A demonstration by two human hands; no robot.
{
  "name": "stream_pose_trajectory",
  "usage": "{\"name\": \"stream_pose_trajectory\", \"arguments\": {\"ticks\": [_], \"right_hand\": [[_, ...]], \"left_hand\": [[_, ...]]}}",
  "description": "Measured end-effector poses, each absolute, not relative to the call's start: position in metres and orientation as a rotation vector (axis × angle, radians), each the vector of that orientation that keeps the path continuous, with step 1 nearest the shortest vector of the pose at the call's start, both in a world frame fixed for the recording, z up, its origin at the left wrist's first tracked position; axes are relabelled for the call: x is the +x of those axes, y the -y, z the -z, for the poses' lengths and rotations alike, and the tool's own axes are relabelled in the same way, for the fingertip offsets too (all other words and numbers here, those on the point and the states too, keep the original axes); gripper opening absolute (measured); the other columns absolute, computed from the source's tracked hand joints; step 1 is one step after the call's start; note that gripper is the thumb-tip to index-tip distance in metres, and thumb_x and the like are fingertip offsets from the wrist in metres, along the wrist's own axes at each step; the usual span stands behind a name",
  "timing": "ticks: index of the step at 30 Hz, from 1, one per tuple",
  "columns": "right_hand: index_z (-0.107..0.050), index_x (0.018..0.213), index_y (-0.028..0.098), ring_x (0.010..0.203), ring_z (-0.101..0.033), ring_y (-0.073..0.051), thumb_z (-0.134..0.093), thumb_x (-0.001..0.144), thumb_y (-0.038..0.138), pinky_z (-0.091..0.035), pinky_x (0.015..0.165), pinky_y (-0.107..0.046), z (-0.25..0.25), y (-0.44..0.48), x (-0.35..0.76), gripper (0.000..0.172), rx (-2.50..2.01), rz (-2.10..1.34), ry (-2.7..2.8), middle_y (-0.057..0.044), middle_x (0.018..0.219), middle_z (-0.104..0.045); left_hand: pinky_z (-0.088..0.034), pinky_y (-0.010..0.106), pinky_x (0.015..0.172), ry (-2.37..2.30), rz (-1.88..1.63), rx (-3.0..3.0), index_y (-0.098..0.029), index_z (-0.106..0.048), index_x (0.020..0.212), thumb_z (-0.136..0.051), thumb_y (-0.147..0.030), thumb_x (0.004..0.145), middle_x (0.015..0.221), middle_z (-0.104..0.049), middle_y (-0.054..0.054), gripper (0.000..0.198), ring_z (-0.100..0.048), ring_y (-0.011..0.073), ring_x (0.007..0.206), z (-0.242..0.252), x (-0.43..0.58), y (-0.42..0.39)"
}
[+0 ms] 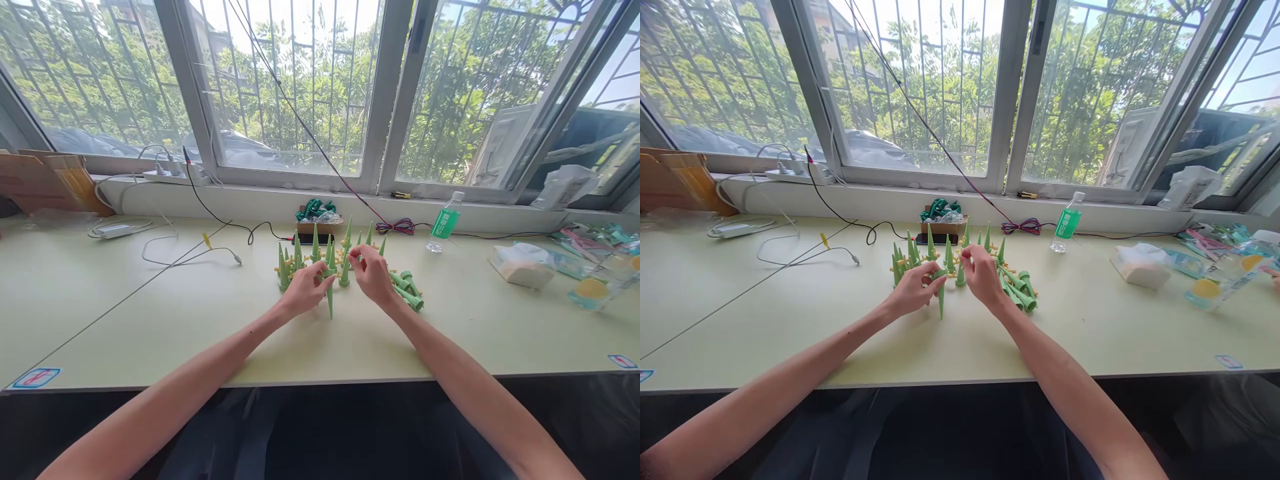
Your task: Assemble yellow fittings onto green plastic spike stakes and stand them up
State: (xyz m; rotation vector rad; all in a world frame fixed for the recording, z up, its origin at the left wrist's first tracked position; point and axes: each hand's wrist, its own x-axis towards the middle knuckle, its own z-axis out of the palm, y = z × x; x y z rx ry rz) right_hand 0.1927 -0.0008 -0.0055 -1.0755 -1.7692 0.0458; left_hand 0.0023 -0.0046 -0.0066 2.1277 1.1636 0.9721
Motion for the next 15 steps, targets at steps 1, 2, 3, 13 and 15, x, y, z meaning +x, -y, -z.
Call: {"name": "stream_pose_trajectory", "arguments": {"ticks": [1, 2, 3, 13, 15], "right_hand": [[-0.054, 0.089, 0.019, 0.06, -0.049, -0.012, -0.045, 0.094, 0.026, -0.041, 0.064, -0.025, 0.006, 0.003, 0.19, 0.013, -1.044, -0.081, 1.783, -0.004, 0.087, -0.06], [-0.055, 0.088, 0.019, 0.058, -0.048, -0.011, -0.047, 0.094, 0.027, -0.041, 0.063, -0.025, 0.006, 0.005, 0.187, 0.013, -1.016, -0.109, 1.801, -0.003, 0.087, -0.061], [-0.056, 0.087, 0.019, 0.057, -0.048, -0.011, -0.048, 0.093, 0.028, -0.042, 0.062, -0.025, 0.006, 0.007, 0.184, 0.013, -0.996, -0.131, 1.819, -0.003, 0.086, -0.061], [-0.061, 0.092, 0.02, 0.074, -0.058, -0.014, -0.051, 0.092, 0.025, -0.048, 0.07, -0.027, 0.013, 0.009, 0.176, 0.011, -0.869, -0.307, 1.905, -0.004, 0.089, -0.064], [-0.061, 0.093, 0.02, 0.077, -0.059, -0.014, -0.051, 0.092, 0.024, -0.049, 0.071, -0.028, 0.013, 0.009, 0.176, 0.011, -0.846, -0.325, 1.905, -0.004, 0.09, -0.064]], "left_hand": [[-0.044, 0.024, 0.044, -1.167, -0.958, 2.104, -0.022, -0.049, 0.087, -0.052, -0.051, 0.085, 0.057, -0.058, -0.003, 0.029, -0.055, 0.014, 0.045, 0.007, 0.002, 0.005], [-0.043, 0.025, 0.043, -1.169, -0.945, 2.077, -0.022, -0.048, 0.087, -0.052, -0.051, 0.085, 0.057, -0.058, -0.003, 0.03, -0.055, 0.014, 0.043, 0.007, 0.002, 0.004], [-0.043, 0.025, 0.043, -1.169, -0.936, 2.051, -0.022, -0.047, 0.087, -0.052, -0.052, 0.085, 0.057, -0.058, -0.004, 0.03, -0.056, 0.0142, 0.042, 0.007, 0.001, 0.004], [-0.046, 0.028, 0.053, -1.149, -0.933, 2.057, -0.022, -0.044, 0.083, -0.047, -0.054, 0.088, 0.057, -0.058, -0.005, 0.032, -0.063, 0.0175, 0.047, 0.007, 0.001, 0.004], [-0.046, 0.028, 0.054, -1.144, -0.94, 2.065, -0.022, -0.045, 0.084, -0.046, -0.053, 0.088, 0.058, -0.058, -0.005, 0.031, -0.063, 0.0173, 0.048, 0.008, 0.001, 0.003]]}}
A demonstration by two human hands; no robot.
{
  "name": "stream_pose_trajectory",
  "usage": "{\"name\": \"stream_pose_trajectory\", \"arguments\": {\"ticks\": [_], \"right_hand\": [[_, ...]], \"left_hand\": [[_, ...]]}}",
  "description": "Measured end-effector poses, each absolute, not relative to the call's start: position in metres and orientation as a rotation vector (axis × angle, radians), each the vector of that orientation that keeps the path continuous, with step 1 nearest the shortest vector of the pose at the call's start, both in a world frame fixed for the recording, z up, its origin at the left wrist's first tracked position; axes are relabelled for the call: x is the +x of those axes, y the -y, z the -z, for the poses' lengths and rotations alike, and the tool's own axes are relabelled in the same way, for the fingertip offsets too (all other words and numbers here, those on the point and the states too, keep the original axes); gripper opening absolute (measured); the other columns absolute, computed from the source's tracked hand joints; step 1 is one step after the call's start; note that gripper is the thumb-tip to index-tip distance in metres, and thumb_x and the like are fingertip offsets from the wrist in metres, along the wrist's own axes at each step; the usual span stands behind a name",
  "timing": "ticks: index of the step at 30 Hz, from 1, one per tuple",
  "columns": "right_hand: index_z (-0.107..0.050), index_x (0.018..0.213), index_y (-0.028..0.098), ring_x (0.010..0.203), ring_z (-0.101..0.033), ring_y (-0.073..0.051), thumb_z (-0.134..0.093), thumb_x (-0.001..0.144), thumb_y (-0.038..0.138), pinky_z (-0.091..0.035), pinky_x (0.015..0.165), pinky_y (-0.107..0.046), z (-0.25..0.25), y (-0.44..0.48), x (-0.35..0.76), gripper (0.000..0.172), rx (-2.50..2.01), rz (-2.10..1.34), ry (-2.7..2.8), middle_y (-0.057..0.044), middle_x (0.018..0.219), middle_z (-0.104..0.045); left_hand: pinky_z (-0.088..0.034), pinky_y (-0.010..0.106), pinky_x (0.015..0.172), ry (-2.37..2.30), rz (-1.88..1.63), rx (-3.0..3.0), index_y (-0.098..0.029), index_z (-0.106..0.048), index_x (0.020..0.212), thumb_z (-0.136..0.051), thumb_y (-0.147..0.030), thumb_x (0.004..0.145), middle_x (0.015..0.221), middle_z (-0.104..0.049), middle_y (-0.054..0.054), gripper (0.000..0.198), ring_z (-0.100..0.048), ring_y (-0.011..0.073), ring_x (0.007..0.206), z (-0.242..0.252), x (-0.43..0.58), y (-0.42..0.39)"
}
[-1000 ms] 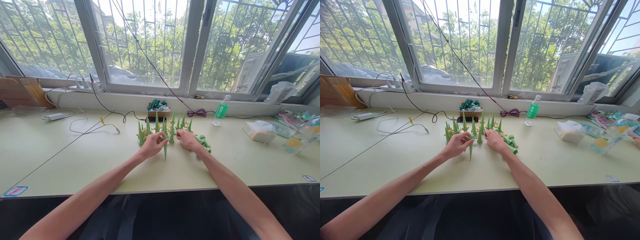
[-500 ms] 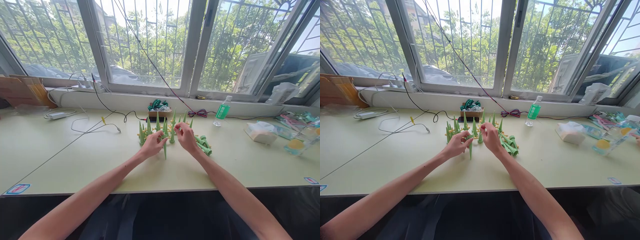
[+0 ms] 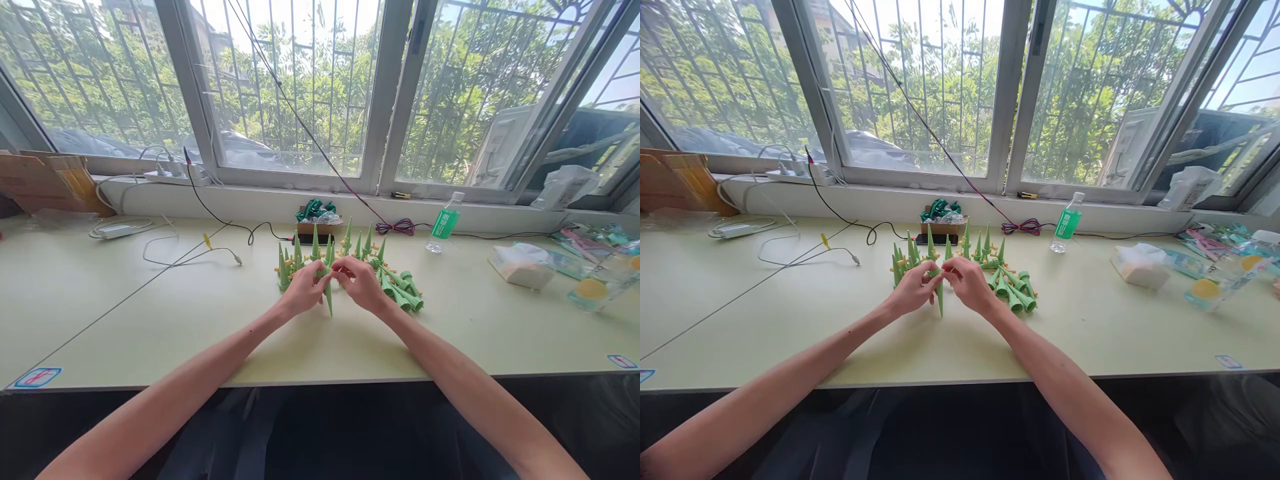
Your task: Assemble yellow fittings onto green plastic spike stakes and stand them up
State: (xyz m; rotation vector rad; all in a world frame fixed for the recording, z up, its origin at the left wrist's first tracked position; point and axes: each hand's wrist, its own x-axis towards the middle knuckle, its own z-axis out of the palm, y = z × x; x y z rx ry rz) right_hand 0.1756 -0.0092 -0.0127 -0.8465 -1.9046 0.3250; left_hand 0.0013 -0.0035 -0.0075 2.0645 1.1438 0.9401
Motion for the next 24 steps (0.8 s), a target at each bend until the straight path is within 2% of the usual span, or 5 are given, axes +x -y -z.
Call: {"name": "stream_pose_trajectory", "arguments": {"ticks": [14, 18, 24], "right_hand": [[-0.061, 0.099, 0.019, 0.081, -0.06, -0.015, -0.049, 0.092, 0.023, -0.05, 0.075, -0.027, 0.0119, 0.0108, 0.1733, 0.014, -0.8, -0.314, 1.916, -0.006, 0.093, -0.064], [-0.059, 0.098, 0.019, 0.076, -0.059, -0.014, -0.048, 0.092, 0.024, -0.048, 0.072, -0.026, 0.013, 0.0099, 0.1735, 0.014, -0.831, -0.338, 1.92, -0.005, 0.09, -0.065], [-0.055, 0.093, 0.018, 0.065, -0.057, -0.012, -0.051, 0.091, 0.031, -0.048, 0.064, -0.025, 0.0149, 0.0068, 0.1734, 0.013, -0.828, -0.407, 1.849, -0.002, 0.078, -0.061]], "left_hand": [[-0.052, 0.028, 0.055, -1.021, -0.998, 1.928, -0.02, -0.048, 0.091, -0.047, -0.053, 0.09, 0.071, -0.059, -0.002, 0.033, -0.065, 0.015, 0.054, 0.0068, 0.0018, 0.0015], [-0.055, 0.029, 0.056, -0.955, -0.984, 1.855, -0.019, -0.049, 0.091, -0.049, -0.054, 0.088, 0.075, -0.058, -0.001, 0.036, -0.066, 0.0148, 0.056, 0.0057, 0.003, 0.002], [-0.056, 0.032, 0.059, -0.948, -0.967, 1.783, -0.017, -0.05, 0.089, -0.051, -0.055, 0.088, 0.068, -0.06, 0.0, 0.038, -0.066, 0.016, 0.054, 0.005, 0.004, 0.0022]]}}
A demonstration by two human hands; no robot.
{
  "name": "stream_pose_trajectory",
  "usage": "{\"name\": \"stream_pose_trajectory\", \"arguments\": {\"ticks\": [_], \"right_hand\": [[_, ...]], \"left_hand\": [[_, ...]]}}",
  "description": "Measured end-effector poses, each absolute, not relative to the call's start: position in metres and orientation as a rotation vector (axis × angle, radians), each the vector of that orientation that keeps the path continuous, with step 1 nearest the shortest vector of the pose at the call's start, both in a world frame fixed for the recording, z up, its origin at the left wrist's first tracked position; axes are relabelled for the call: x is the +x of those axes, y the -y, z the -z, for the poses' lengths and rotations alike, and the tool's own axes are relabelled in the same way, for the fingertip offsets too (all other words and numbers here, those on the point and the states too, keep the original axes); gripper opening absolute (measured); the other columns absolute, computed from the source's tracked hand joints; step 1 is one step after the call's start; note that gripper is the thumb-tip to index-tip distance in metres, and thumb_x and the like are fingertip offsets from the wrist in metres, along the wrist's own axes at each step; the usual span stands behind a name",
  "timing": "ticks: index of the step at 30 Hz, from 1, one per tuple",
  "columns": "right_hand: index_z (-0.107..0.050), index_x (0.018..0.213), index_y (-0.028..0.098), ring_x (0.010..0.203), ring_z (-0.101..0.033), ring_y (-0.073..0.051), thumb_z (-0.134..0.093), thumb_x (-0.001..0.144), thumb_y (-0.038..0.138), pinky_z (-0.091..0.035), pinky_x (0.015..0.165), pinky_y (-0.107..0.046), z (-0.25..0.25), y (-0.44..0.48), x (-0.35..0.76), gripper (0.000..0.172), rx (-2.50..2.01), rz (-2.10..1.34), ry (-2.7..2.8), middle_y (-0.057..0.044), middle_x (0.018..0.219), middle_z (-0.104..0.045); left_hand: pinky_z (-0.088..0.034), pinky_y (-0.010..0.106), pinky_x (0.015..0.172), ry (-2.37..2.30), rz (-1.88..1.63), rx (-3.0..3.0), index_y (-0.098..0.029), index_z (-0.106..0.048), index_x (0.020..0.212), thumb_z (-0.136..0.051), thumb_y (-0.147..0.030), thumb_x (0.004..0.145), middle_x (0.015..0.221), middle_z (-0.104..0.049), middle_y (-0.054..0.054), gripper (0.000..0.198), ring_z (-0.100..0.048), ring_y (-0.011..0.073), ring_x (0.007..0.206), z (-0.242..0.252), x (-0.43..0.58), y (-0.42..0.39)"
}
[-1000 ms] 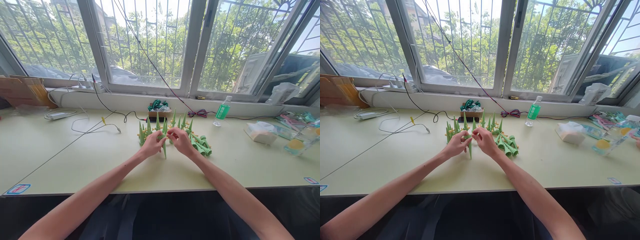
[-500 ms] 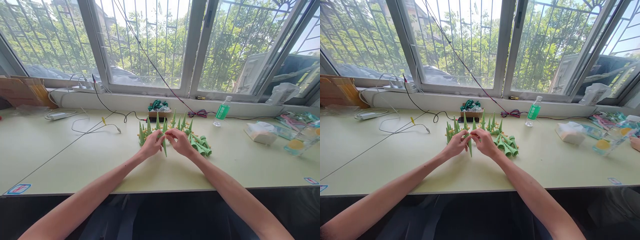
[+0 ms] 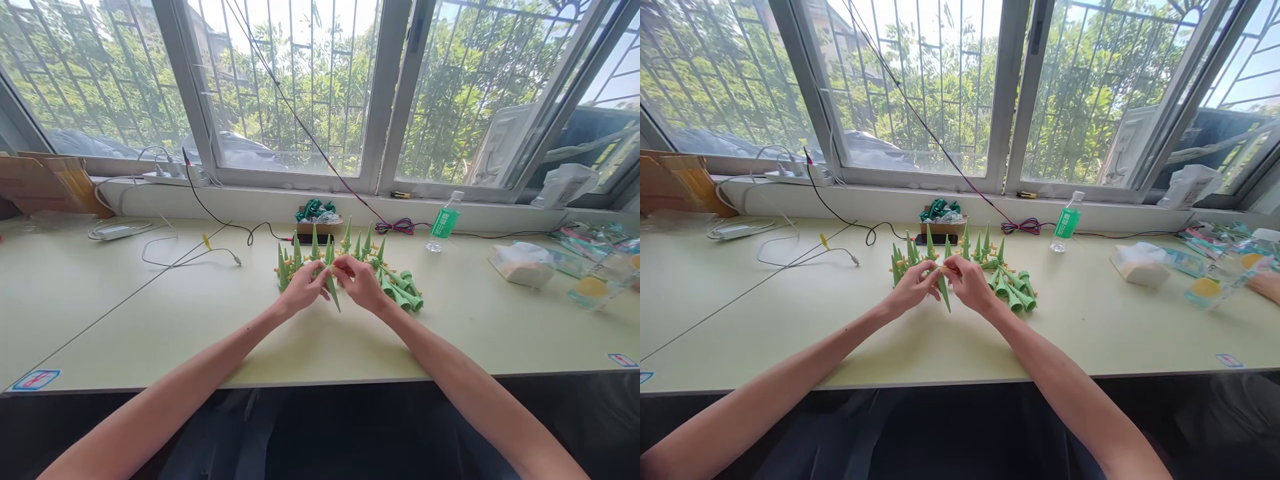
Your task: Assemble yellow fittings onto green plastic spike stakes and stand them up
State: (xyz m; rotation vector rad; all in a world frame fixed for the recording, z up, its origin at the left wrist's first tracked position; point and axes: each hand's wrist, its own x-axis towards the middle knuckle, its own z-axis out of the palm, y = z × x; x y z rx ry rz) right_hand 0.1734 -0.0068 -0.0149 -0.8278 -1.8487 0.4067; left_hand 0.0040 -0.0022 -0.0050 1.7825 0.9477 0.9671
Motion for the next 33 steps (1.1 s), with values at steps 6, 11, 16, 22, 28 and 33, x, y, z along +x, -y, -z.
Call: {"name": "stream_pose_trajectory", "arguments": {"ticks": [6, 11, 16, 22, 28, 33], "right_hand": [[-0.053, 0.091, 0.02, 0.053, -0.056, -0.012, -0.053, 0.091, 0.038, -0.046, 0.055, -0.025, 0.0157, 0.0062, 0.1735, 0.019, -0.851, -0.498, 1.81, 0.001, 0.067, -0.059], [-0.055, 0.091, 0.019, 0.049, -0.055, -0.011, -0.052, 0.091, 0.038, -0.044, 0.052, -0.023, 0.0142, 0.0082, 0.1739, 0.019, -0.885, -0.496, 1.822, 0.002, 0.064, -0.059], [-0.059, 0.089, 0.019, 0.049, -0.05, -0.01, -0.05, 0.092, 0.034, -0.04, 0.052, -0.023, 0.0117, 0.0101, 0.1743, 0.018, -0.921, -0.395, 1.859, 0.003, 0.059, -0.054], [-0.06, 0.084, 0.018, 0.049, -0.045, -0.01, -0.049, 0.092, 0.033, -0.036, 0.052, -0.023, 0.0105, 0.0117, 0.1744, 0.02, -0.945, -0.34, 1.851, 0.004, 0.055, -0.051], [-0.06, 0.08, 0.018, 0.051, -0.042, -0.01, -0.048, 0.092, 0.033, -0.035, 0.052, -0.022, 0.0114, 0.011, 0.1743, 0.023, -0.938, -0.32, 1.857, 0.003, 0.058, -0.051], [-0.06, 0.078, 0.017, 0.052, -0.041, -0.01, -0.048, 0.092, 0.033, -0.035, 0.053, -0.023, 0.0128, 0.0099, 0.1745, 0.024, -0.932, -0.313, 1.871, 0.002, 0.06, -0.052]], "left_hand": [[-0.056, 0.032, 0.062, -0.948, -0.978, 1.754, -0.016, -0.051, 0.083, -0.055, -0.054, 0.085, 0.071, -0.062, 0.001, 0.038, -0.069, 0.0178, 0.062, 0.0007, 0.0049, 0.0058], [-0.056, 0.032, 0.069, -0.917, -0.962, 1.731, -0.016, -0.054, 0.086, -0.057, -0.053, 0.084, 0.081, -0.066, 0.003, 0.037, -0.07, 0.0186, 0.07, -0.0031, 0.0051, 0.0089], [-0.05, 0.027, 0.062, -0.967, -0.955, 1.769, -0.017, -0.055, 0.085, -0.057, -0.054, 0.084, 0.077, -0.063, 0.0, 0.037, -0.068, 0.0155, 0.061, -0.0035, 0.0044, 0.0091], [-0.044, 0.025, 0.056, -0.997, -0.978, 1.78, -0.018, -0.053, 0.081, -0.058, -0.055, 0.083, 0.068, -0.053, -0.004, 0.037, -0.065, 0.0141, 0.056, -0.0004, 0.004, 0.0057], [-0.043, 0.025, 0.057, -1.021, -0.994, 1.782, -0.018, -0.051, 0.08, -0.056, -0.054, 0.084, 0.068, -0.047, -0.005, 0.036, -0.065, 0.0136, 0.055, 0.0005, 0.0039, 0.0049], [-0.043, 0.026, 0.057, -1.044, -1.005, 1.785, -0.018, -0.052, 0.079, -0.056, -0.053, 0.084, 0.066, -0.047, -0.005, 0.036, -0.064, 0.0142, 0.054, -0.0015, 0.0043, 0.0061]]}}
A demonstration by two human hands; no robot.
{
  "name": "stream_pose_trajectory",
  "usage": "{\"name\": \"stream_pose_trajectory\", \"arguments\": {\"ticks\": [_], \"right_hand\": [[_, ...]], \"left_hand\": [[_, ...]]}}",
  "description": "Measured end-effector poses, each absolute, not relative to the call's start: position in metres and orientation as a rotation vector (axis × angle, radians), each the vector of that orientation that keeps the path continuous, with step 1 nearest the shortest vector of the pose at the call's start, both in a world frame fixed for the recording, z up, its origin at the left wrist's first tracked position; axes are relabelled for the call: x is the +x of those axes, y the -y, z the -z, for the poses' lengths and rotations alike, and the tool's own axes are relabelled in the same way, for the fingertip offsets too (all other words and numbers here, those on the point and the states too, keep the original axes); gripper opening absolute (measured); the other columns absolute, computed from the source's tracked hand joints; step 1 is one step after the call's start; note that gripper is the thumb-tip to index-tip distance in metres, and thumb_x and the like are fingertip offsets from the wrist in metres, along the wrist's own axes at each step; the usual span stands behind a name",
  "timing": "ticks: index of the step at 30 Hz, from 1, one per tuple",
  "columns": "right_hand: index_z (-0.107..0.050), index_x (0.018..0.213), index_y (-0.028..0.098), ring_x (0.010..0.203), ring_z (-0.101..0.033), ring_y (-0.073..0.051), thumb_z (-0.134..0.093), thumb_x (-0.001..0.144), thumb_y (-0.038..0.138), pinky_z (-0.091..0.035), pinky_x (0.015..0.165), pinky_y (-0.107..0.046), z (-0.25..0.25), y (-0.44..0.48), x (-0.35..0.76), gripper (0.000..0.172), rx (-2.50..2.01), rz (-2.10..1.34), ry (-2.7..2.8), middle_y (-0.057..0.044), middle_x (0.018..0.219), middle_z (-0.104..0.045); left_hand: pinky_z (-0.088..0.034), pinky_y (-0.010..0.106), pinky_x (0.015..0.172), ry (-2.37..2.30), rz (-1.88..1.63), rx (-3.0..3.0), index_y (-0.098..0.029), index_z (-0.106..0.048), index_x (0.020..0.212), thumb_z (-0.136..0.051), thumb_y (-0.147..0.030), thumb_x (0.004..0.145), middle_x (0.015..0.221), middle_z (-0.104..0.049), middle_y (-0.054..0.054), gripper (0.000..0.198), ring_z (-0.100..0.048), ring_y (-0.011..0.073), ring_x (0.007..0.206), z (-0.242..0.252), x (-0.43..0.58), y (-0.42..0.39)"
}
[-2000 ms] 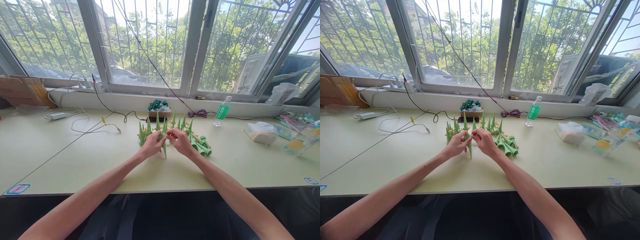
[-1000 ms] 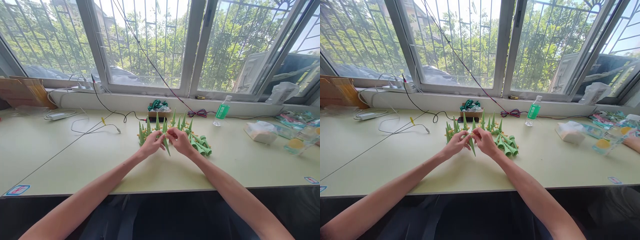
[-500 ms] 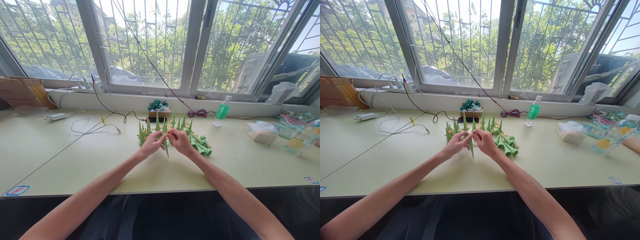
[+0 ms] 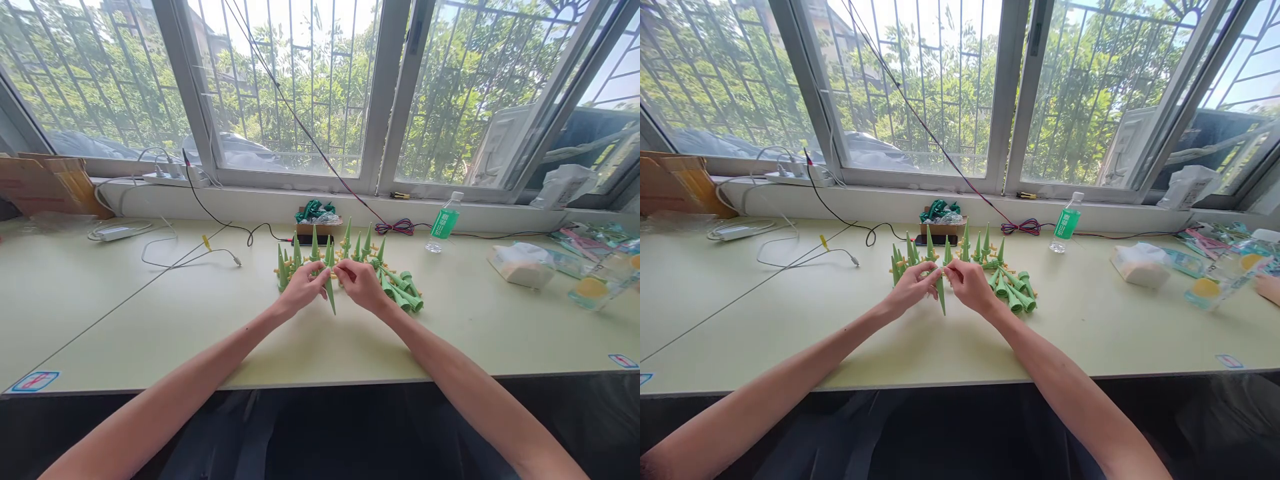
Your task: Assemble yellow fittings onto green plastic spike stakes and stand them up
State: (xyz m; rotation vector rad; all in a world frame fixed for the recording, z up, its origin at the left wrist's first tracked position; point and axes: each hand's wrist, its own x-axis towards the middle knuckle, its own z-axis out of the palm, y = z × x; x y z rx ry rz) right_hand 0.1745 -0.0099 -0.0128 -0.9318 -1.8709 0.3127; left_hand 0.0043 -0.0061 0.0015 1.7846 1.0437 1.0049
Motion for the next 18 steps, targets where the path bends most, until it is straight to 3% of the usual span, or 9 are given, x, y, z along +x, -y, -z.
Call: {"name": "stream_pose_trajectory", "arguments": {"ticks": [13, 18], "right_hand": [[-0.058, 0.074, 0.017, 0.052, -0.038, -0.01, -0.046, 0.093, 0.034, -0.032, 0.052, -0.022, 0.0146, 0.0087, 0.1747, 0.028, -0.922, -0.332, 1.923, 0.002, 0.058, -0.048], [-0.057, 0.073, 0.017, 0.052, -0.037, -0.01, -0.044, 0.094, 0.036, -0.032, 0.052, -0.023, 0.0139, 0.0104, 0.1741, 0.031, -0.936, -0.357, 1.927, 0.002, 0.058, -0.048]], "left_hand": [[-0.044, 0.025, 0.055, -1.028, -0.999, 1.804, -0.017, -0.053, 0.08, -0.057, -0.054, 0.083, 0.075, -0.056, -0.002, 0.037, -0.065, 0.0142, 0.056, 0.0008, 0.0037, 0.0056], [-0.044, 0.025, 0.052, -1.037, -0.995, 1.812, -0.017, -0.054, 0.08, -0.057, -0.055, 0.083, 0.068, -0.055, -0.002, 0.038, -0.066, 0.016, 0.056, -0.0001, 0.0035, 0.0067]]}}
